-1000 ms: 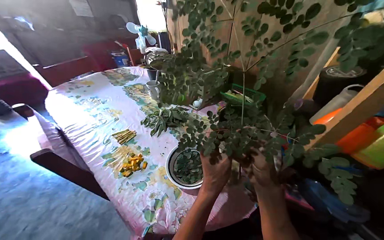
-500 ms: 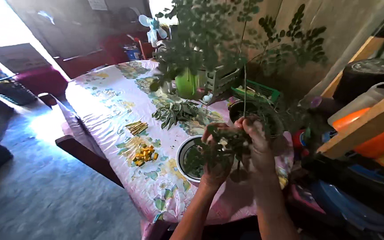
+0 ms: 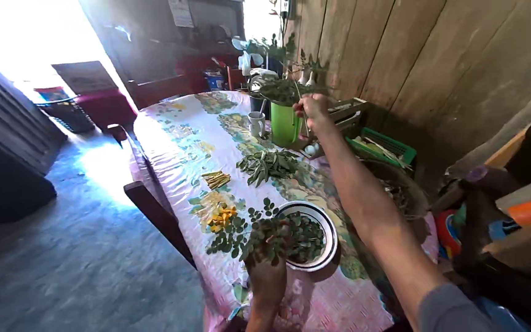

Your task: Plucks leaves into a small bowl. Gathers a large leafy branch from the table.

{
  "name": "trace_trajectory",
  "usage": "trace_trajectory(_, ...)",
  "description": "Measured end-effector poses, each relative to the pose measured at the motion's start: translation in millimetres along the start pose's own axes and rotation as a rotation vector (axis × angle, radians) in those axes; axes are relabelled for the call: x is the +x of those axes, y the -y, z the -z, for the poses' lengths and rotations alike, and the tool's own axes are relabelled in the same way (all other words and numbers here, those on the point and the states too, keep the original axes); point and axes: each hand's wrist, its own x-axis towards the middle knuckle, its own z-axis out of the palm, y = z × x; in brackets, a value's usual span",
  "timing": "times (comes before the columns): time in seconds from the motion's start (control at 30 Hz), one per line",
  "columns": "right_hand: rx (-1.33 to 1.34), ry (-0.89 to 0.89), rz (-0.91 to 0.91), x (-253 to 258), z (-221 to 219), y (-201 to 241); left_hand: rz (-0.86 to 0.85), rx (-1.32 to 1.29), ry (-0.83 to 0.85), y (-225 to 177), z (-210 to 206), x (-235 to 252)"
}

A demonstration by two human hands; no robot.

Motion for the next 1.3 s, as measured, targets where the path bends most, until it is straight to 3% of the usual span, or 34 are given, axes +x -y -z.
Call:
trace_trajectory(0.07, -0.351, -0.023, 0.067, 30.1, -5.3, 3.7, 0.009, 0.048, -0.005, 4.8, 5.3, -3.1)
trace_trajectory(0.13, -0.671, -0.093, 0.202, 21.5, -3.3, 15.6, 0.02, 0.049, -0.02, 13.0, 11.8, -2.7)
trace_trajectory(0.2, -0.757, -0.13, 0.407, -14.0, 7.6, 13.8, 0.034, 0.039, -0.016, 18.7, 15.2, -0.4)
trace_trajectory(0.3, -0.701, 0.033, 0.676, -99.1, 39.9, -6.5, -0.03, 0.359, 0.065, 12.2, 17.8, 1.4)
trace_trajectory(0.33, -0.679, 0.149, 0.67, -136.7, 52.9, -16.8, -0.054, 0.407, 0.078, 10.2, 18.0, 0.6)
trace_trajectory(0.4, -0.575, 0.411, 0.526, -210.9, 79.3, -37.1, -0.019, 0.211, 0.044, 11.7, 13.2, 0.1)
trace_trajectory(0.47, -0.392, 0.634, 0.401, -249.7, 94.5, -53.5, 0.123, -0.164, 0.03, 10.7, 4.8, -1.1)
trace_trajectory(0.53, -0.197, 0.707, 0.357, -266.4, 98.8, -69.0, 0.183, -0.337, 0.016, 9.4, -4.3, -6.8)
trace_trajectory(0.73, 0.113, 0.654, 0.228, -277.7, 94.9, -91.5, 0.138, -0.367, -0.013, 11.5, -17.6, -16.8)
trace_trajectory(0.87, 0.22, 0.708, 0.156, -282.1, 94.8, -97.8, 0.104, -0.4, 0.04, 17.7, -16.2, -15.6)
trace_trajectory(1.07, 0.272, 0.599, 0.136, -283.0, 90.0, -103.6, 0.181, -0.448, 0.208, 7.5, -19.8, -8.1)
trace_trajectory(1.3, 0.3, 0.569, 0.126, -282.2, 92.5, -106.7, 0.276, -0.49, 0.096, -2.9, -33.1, 1.6)
